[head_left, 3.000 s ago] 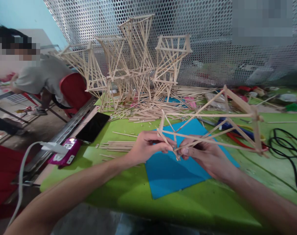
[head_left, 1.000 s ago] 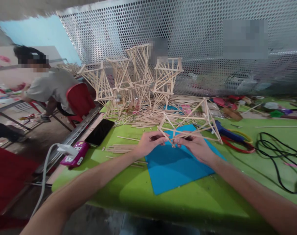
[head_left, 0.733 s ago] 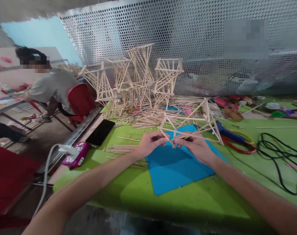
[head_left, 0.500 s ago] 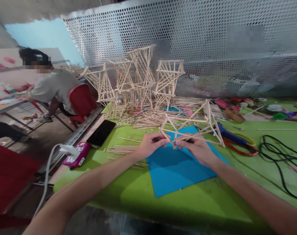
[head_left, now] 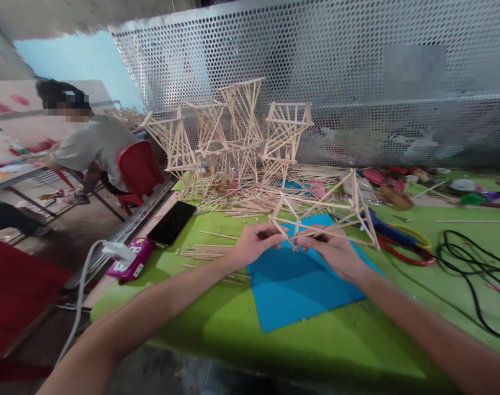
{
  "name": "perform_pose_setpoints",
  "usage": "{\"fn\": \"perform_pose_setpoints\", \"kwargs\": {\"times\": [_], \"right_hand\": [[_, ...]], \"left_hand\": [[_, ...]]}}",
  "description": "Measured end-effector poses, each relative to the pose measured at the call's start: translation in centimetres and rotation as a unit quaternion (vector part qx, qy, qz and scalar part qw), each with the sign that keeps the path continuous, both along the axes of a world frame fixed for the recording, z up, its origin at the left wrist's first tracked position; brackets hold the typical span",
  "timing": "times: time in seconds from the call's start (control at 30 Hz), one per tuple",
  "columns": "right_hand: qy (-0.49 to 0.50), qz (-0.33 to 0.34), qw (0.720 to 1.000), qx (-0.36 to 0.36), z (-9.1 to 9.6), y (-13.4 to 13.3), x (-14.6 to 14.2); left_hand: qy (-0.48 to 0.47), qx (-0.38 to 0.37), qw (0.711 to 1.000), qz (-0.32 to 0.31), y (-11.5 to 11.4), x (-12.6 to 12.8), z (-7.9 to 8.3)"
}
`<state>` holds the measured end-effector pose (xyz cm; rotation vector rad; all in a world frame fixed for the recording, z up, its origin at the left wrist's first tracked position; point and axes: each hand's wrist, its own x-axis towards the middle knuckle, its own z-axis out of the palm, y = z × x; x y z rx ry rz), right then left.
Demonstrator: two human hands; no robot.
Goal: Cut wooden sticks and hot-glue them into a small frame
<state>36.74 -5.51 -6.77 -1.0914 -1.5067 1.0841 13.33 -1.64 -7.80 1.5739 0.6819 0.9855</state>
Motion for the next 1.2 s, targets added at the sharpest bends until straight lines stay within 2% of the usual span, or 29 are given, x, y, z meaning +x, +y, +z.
{"fn": "perform_pose_setpoints", "kwargs": {"times": [0.23,0.8,1.2], "right_hand": [[0.027,0.015,0.999,-0.023,-0.2,-0.2,-0.3],[0.104,0.031,0.99,-0.086,-0.5,-0.3,-0.6],[0.139,0.043,0.986,-0.077,0.2,-0.7,-1.0]], "left_hand": [[-0.031,-0.02,0.999,0.01,0.0,0.3,0.2],[0.004,-0.006,1.0,0.023,0.0,0.0,0.5],[0.009,0.013,1.0,0.022,-0.3,0.1,0.5]]}}
